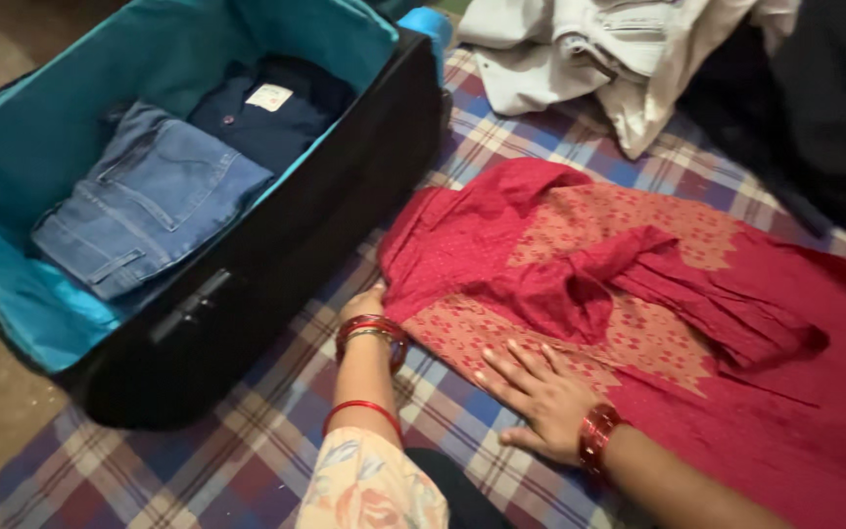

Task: The person picks up a red patterned shirt from a pile of clothes, spreads it flat on a mattress, and folds it into a compact rectangular shape by bringing in the sleeves and sides.

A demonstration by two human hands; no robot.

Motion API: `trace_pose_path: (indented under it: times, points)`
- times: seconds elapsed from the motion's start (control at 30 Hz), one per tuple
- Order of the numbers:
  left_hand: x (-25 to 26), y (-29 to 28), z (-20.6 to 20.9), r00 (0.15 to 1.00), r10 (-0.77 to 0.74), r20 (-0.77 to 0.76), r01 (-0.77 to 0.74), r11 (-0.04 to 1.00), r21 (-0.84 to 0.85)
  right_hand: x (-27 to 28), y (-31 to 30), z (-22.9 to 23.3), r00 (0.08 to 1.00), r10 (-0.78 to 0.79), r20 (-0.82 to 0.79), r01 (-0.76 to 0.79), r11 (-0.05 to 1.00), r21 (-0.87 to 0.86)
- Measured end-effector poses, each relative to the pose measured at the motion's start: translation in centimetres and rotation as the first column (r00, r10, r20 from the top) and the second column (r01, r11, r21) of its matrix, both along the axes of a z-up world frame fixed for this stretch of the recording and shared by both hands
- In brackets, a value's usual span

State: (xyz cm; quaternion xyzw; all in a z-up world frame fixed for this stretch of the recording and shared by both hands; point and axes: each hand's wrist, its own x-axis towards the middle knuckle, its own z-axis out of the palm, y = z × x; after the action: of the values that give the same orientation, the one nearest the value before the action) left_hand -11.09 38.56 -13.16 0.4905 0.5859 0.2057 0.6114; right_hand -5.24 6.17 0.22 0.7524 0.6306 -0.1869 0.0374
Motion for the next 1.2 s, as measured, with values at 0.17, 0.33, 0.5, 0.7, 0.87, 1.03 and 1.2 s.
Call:
trace_pose_path:
  times: [0.17,0.33,0.5,0.7,0.87,1.03,1.2]
  points:
    - [0.4,-0.5,1.3,0.978,-0.109,-0.176,0.114,0.993,0.016,-1.4,10.1,0.6,1.0,-0.031,-0.007,0.03,0.998,-0.048]
    - [0.0,-2.4,4.6,0.959,-0.126,-0.253,0.181,0.962,0.205,-0.9,9.9,-0.6,0.999,-0.048,-0.017,0.049,0.995,0.091]
    - [1.3,-7.9,12.1,0.925,0.063,-0.376,0.246,0.655,0.715,1.7,0.9,0.0,0.985,-0.053,-0.163,0.085,0.976,0.199]
    - [5.9,-16.4,13.9,0.667,-0.629,-0.399,0.745,0.546,0.384,11.3,-6.8,5.0,0.714,-0.697,0.07,0.539,0.611,0.579]
    - [6.7,-21.4,9.2,0.436,-0.835,-0.336,0.898,0.378,0.227,20.0,-11.9,4.0,0.336,-0.906,0.256,0.901,0.388,0.192]
    - [7.6,-20.2,3.6,0.455,-0.86,-0.229,0.882,0.4,0.251,21.0,-16.1,4.5,0.427,-0.9,0.085,0.759,0.408,0.507]
    - [8.0,-20.0,3.0,0.633,-0.773,0.024,0.772,0.629,-0.094,13.4,-22.5,5.6,0.645,-0.69,0.329,0.258,0.601,0.756]
